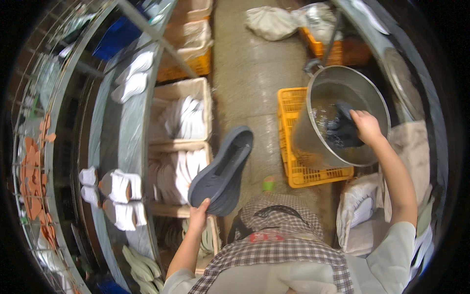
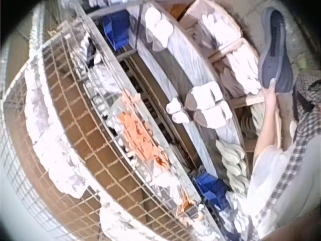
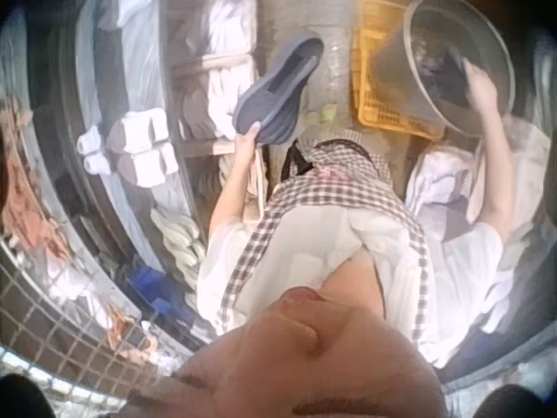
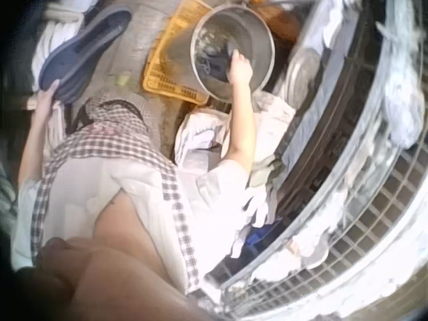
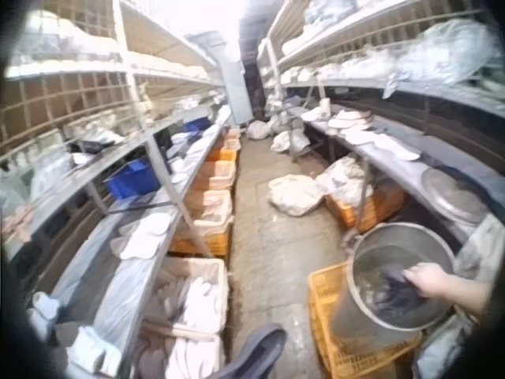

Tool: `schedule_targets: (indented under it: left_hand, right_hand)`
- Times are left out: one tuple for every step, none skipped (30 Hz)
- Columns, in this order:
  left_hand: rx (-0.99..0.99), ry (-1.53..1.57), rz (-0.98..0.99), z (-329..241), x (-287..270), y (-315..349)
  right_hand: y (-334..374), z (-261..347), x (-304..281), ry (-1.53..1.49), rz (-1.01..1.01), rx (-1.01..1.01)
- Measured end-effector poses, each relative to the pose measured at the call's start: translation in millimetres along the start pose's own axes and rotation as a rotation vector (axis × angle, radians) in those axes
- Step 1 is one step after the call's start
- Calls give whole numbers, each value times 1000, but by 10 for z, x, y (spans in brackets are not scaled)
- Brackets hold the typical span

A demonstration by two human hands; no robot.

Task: The person wipes white slippers with a brush, then picks up gray slippers, rinses them in a bucket of water, and places them into a large sack. The person then picks up white slippers again, wipes them, and places them into a sack.

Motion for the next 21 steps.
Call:
schedule_targets:
  left_hand:
    - [46, 3, 39, -36, 73, 7]
    - [-14, -30, -10, -61, 88, 20]
    - [-66, -64, -26, -101, 125, 31]
    - [-30, -64, 17, -175, 203, 45]
    - [17, -60, 48, -258, 288, 57]
    - [88, -24, 89, -346, 385, 88]
    - [150, 5, 96, -446, 468, 107]
    - [172, 34, 150, -543, 577, 129]
    - [164, 65, 173, -623, 663, 159]
    - [82, -8, 127, -714, 742, 140]
    - [161, 35, 212, -811, 887, 169]
    - [164, 0, 265, -912, 1004, 193]
    - [154, -11, 317, -998, 1135, 215]
    - [199, -6, 327, -1075, 1290, 204]
    - [147, -16, 376, -1147, 1457, 191]
    - [198, -24, 430, -1215, 1627, 198]
    - [239, -5, 504, -1283, 1821, 200]
    - [243, -39, 526, -1337, 2010, 165]
    - [241, -50, 584, -1374, 2208, 130]
    - [225, -48, 663, -1394, 2411, 89]
    - [184, -98, 693, -1405, 2602, 18]
  right_hand:
    - [94, -65, -198, 31, -45, -14]
    - [170, -106, -360, 48, -57, -10]
    - [234, -144, -503, 75, -94, -9]
    - [303, -208, -640, 97, -143, -15]
    - [386, -277, -761, 123, -179, -2]
    - [464, -337, -865, 135, -140, 46]
    - [526, -376, -948, 163, -148, 68]
    - [601, -390, -1019, 165, -173, 67]
    - [669, -393, -1050, 188, -134, 47]
    - [741, -402, -1083, 216, -135, 33]
    - [793, -405, -1102, 242, -137, 15]
    - [853, -452, -1134, 234, -165, 53]
    - [921, -465, -1137, 233, -184, 70]
    - [985, -463, -1150, 242, -248, 87]
    - [1052, -482, -1137, 248, -241, 116]
    - [1106, -456, -1133, 264, -277, 58]
    - [1166, -475, -1144, 271, -316, 95]
    - [1216, -492, -1151, 272, -334, 129]
    - [1277, -505, -1157, 272, -347, 165]
    - [1351, -490, -1135, 221, -299, 206]
    - [1425, -508, -1138, 170, -305, 298]
Point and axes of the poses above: each hand's wrist, its own y-axis away from the middle knuckle, its own x-axis out of the palm, z = x × y, the point moved 4 cm from there along -y, towards the middle knuckle, and after that the axes turned 12 degrees about y, right-handed, at the moved point
